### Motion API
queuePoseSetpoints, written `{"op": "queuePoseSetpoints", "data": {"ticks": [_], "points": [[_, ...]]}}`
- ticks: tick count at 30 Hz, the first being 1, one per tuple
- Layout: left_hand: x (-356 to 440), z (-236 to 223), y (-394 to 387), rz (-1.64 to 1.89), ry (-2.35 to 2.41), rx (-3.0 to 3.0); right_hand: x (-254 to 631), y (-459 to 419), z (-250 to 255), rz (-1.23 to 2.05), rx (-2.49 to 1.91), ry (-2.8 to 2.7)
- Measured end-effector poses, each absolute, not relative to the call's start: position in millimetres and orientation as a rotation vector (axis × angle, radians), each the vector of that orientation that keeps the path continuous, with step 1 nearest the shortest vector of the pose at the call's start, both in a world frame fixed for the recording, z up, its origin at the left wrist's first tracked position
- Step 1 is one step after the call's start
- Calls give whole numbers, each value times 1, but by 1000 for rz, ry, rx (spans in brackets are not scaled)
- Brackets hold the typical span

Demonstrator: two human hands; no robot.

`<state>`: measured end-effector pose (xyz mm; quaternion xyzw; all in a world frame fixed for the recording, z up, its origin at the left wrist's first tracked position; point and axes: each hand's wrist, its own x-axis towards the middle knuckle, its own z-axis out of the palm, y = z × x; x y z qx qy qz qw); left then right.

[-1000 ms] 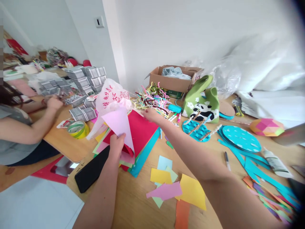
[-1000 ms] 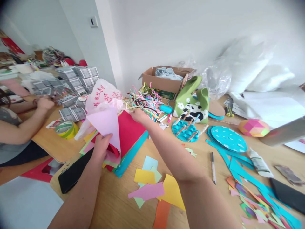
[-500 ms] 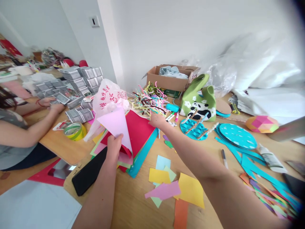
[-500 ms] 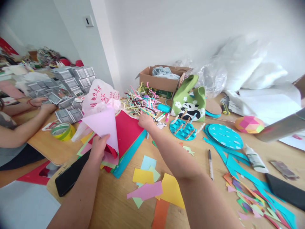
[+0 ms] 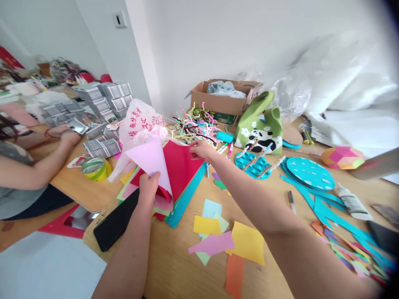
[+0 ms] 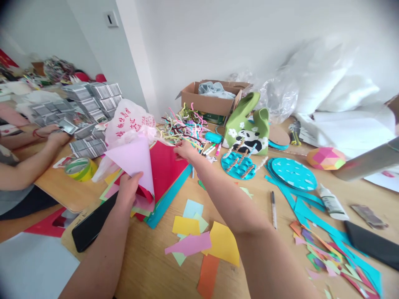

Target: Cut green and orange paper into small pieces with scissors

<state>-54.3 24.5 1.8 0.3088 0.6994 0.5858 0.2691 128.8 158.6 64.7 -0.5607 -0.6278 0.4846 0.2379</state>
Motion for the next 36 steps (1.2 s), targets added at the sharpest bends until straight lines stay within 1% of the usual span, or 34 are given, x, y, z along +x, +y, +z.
{"op": "queuePoseSetpoints", "data": {"ticks": [4,8,17,27,30,36], "points": [[-52,3,23,1516,2001,946,120,153,77,1483,-1370,-1542],[-50,7,21,1432,2088,1070,122,153,78,1573,-1351,-1451],[-38,21,16,1039,2300,1481,138,134,62,1739,-1394,-1443],[-29,27,13,844,2383,1585,138,113,57,1942,-1290,-1444],[-23,31,10,826,2363,1645,143,112,57,1961,-1336,-1397],[-18,28,7,829,2289,1749,146,116,57,1880,-1432,-1391]]}}
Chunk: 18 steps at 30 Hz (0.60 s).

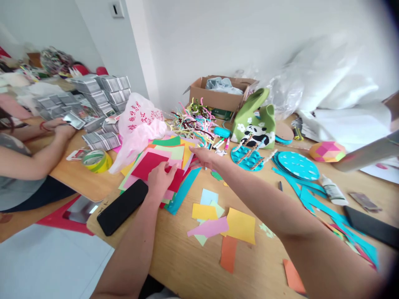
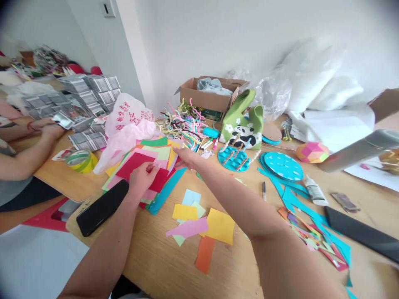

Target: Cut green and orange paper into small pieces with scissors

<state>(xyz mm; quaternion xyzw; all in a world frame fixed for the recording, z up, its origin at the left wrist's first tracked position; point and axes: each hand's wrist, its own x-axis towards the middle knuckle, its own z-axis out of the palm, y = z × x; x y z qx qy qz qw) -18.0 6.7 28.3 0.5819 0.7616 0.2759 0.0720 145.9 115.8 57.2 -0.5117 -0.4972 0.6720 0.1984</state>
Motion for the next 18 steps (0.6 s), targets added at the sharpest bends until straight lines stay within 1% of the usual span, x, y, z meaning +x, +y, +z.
{"op": "queuePoseSetpoints", "data": {"ticks": [11,15,18], "points": [[-26,23,11,792,2277,1730,172,119,67,1569,-1587,-1537],[-26,23,12,816,2250,1714,183,116,72,1274,-1640,-1710],[-30,24,12,846,2243,1683,182,107,77,1018,-1599,-1877]]}}
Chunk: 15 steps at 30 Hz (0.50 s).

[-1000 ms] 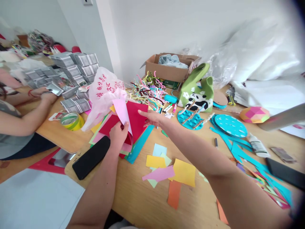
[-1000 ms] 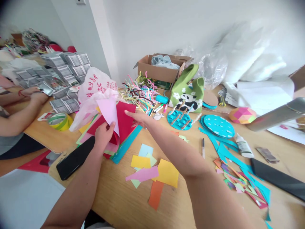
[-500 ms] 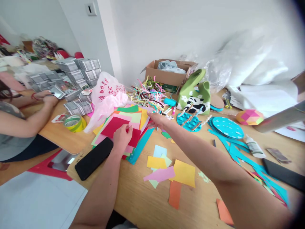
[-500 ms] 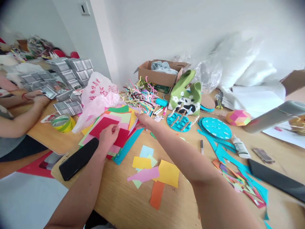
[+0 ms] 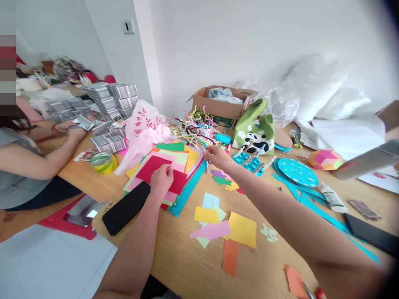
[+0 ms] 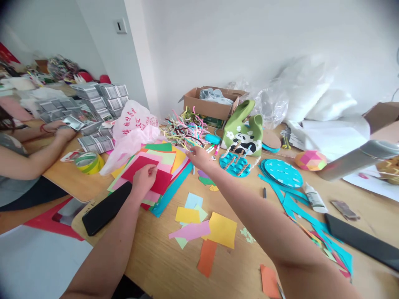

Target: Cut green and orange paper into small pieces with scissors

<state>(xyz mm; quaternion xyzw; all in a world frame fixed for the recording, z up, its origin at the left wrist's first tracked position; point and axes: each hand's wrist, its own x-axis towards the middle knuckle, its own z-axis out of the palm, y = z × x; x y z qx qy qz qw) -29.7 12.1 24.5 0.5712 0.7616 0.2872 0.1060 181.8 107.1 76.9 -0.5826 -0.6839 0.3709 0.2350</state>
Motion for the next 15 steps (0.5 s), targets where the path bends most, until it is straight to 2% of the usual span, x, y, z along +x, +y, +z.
{"op": "queuePoseSetpoints", "data": {"ticks": [7,15], "points": [[-58,31,11,766,2443,1588,143,87,88,744,-1414,-2275],[-53,19,12,693,2425,1774,84,123,63,530,-1442,-2549]]}}
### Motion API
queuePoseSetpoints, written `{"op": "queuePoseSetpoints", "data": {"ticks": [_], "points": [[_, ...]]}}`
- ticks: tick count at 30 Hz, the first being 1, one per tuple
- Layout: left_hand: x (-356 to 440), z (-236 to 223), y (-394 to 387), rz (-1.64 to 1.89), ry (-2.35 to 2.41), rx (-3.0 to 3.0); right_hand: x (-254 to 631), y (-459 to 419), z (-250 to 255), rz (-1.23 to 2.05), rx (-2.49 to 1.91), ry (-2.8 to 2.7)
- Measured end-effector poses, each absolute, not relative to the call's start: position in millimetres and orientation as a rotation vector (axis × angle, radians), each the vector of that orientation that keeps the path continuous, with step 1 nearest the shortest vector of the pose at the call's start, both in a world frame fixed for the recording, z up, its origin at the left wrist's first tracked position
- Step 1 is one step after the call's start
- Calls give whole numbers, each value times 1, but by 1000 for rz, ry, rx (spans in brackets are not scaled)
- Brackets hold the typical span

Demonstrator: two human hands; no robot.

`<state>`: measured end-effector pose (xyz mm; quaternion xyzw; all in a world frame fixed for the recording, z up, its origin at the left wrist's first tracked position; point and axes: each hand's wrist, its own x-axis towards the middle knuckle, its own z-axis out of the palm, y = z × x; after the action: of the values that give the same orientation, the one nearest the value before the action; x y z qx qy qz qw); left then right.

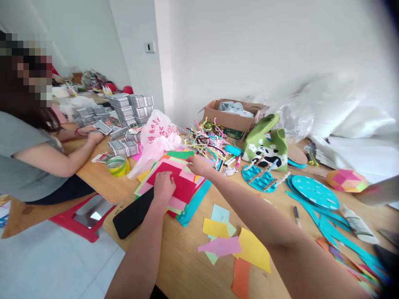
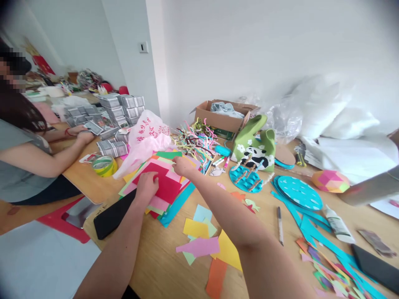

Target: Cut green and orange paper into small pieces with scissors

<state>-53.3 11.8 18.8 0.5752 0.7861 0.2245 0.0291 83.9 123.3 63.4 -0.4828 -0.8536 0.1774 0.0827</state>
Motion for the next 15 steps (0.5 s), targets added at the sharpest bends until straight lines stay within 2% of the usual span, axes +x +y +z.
{"op": "queuePoseSetpoints", "data": {"ticks": [8,15], "points": [[-45,18,7,488,2389,1893,53,153,49,390,-1608,-2655],[-42,21,5,432,2396,1886,47,168,57,518,-1525,-2775]]}}
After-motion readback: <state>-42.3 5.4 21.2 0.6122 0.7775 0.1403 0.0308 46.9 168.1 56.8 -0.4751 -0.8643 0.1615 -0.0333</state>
